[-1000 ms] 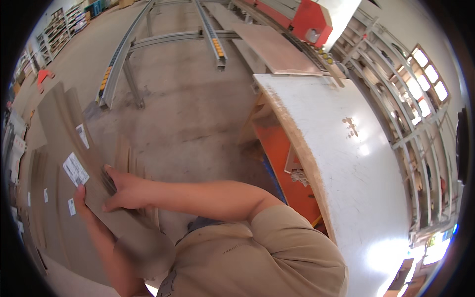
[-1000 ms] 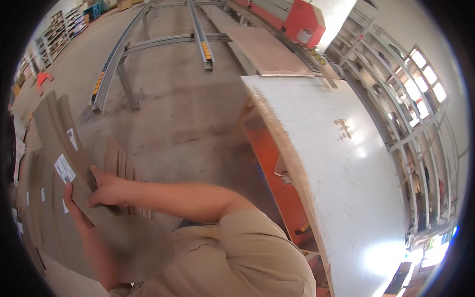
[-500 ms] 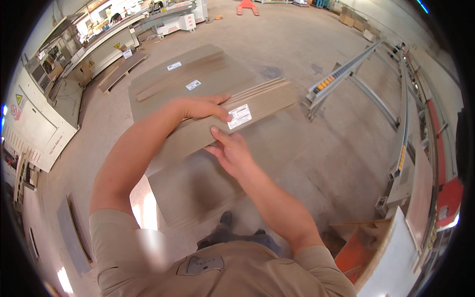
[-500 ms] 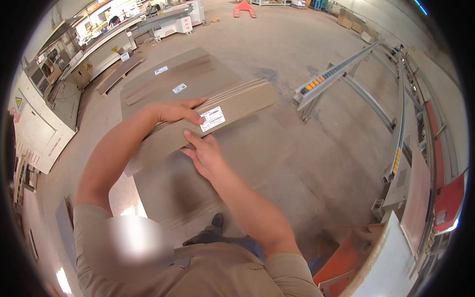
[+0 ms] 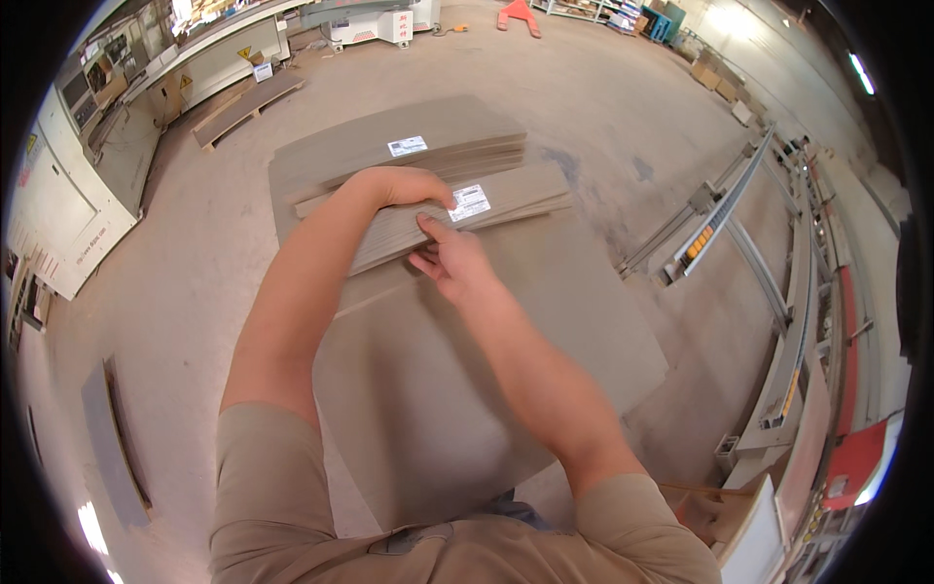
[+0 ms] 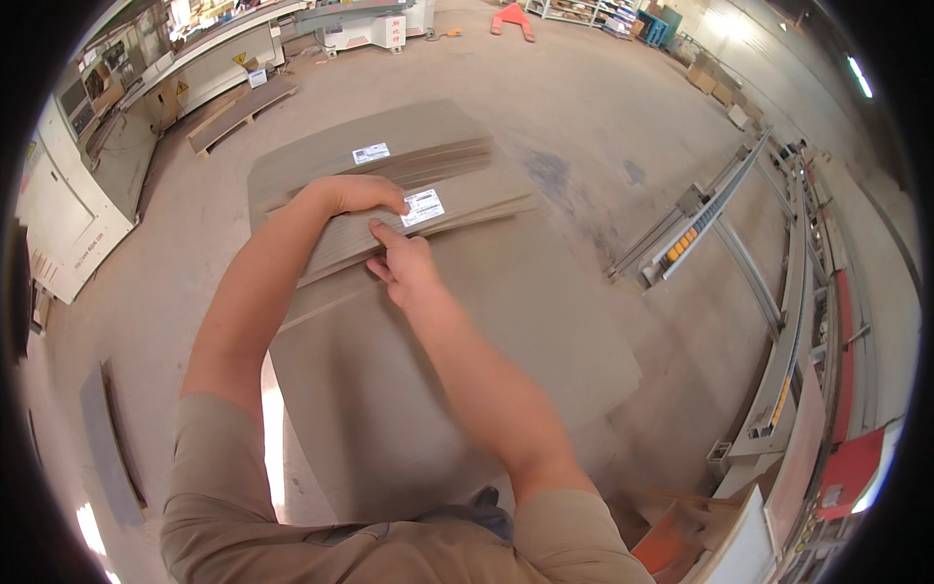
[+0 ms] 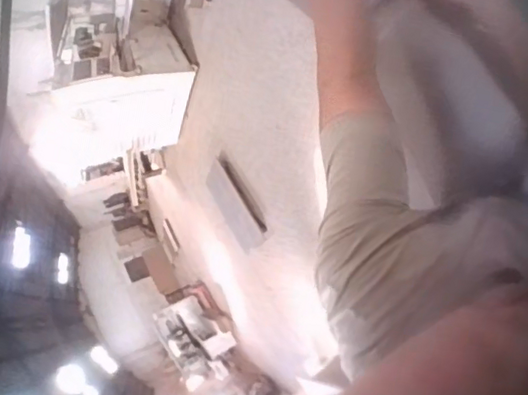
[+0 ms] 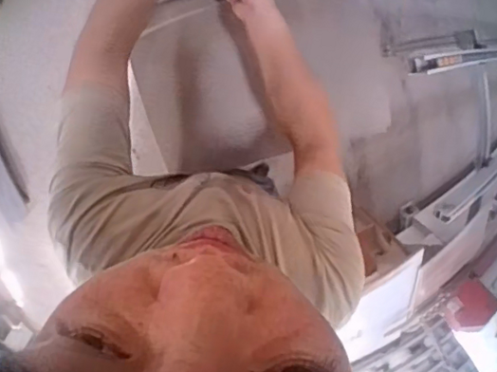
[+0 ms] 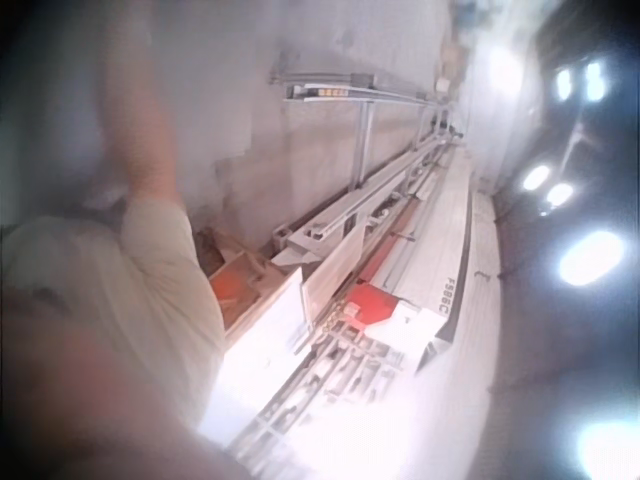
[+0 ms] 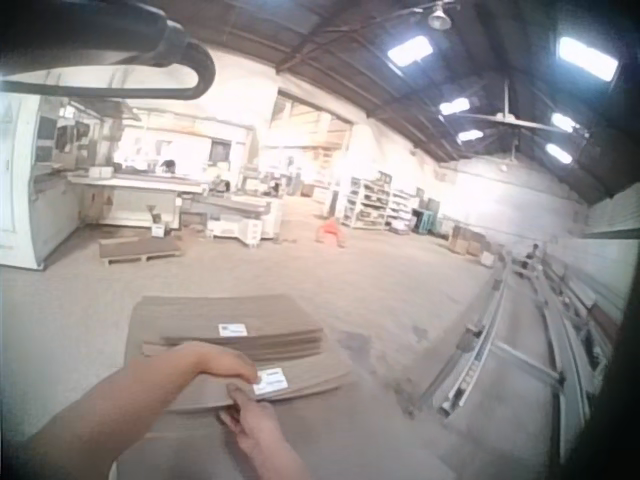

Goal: The person repeatedly picks up flat rectangular boards from a white workbench and stacks them on the floor. The person handles the boards one at a time, turning them over and aligning them before placing them in a growing pile.

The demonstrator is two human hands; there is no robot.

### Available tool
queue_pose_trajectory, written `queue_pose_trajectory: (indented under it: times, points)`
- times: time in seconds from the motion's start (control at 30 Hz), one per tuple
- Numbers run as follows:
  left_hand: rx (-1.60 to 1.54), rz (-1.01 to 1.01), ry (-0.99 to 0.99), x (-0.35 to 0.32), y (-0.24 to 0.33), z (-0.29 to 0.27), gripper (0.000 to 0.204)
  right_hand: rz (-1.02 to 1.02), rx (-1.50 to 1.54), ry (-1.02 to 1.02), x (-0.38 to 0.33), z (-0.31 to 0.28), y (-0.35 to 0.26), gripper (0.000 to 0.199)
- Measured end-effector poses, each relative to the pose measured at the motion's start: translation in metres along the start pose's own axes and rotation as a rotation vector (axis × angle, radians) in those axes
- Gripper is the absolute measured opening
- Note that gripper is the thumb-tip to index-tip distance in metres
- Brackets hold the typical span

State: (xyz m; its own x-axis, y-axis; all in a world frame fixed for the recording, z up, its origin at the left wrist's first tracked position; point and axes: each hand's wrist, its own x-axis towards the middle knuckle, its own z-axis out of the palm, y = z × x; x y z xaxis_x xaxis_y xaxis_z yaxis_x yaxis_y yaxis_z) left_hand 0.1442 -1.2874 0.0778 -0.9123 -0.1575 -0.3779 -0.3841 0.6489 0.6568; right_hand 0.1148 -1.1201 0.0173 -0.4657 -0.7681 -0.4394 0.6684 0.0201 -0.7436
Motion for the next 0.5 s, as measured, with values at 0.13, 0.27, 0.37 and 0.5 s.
queue_pose_trajectory:
  times: [0.13,0.27,0.37,0.5]
  points:
    - [0.027,0.0,0.169,0.007,-0.017,0.001,0.06,0.004,-0.139,0.008,0.014,0.006,-0.023,0.037]
    - [0.056,0.092,0.261,0.009,-0.019,-0.001,0.063,-0.024,-0.177,-0.001,0.018,0.005,-0.027,0.026]
    - [0.131,0.113,0.311,-0.002,-0.011,-0.003,0.065,-0.043,-0.103,-0.033,0.023,0.004,-0.022,0.028]
    - [0.39,0.16,0.48,-0.035,-0.002,0.002,0.071,-0.037,-0.082,-0.055,0.028,0.004,-0.022,0.023]
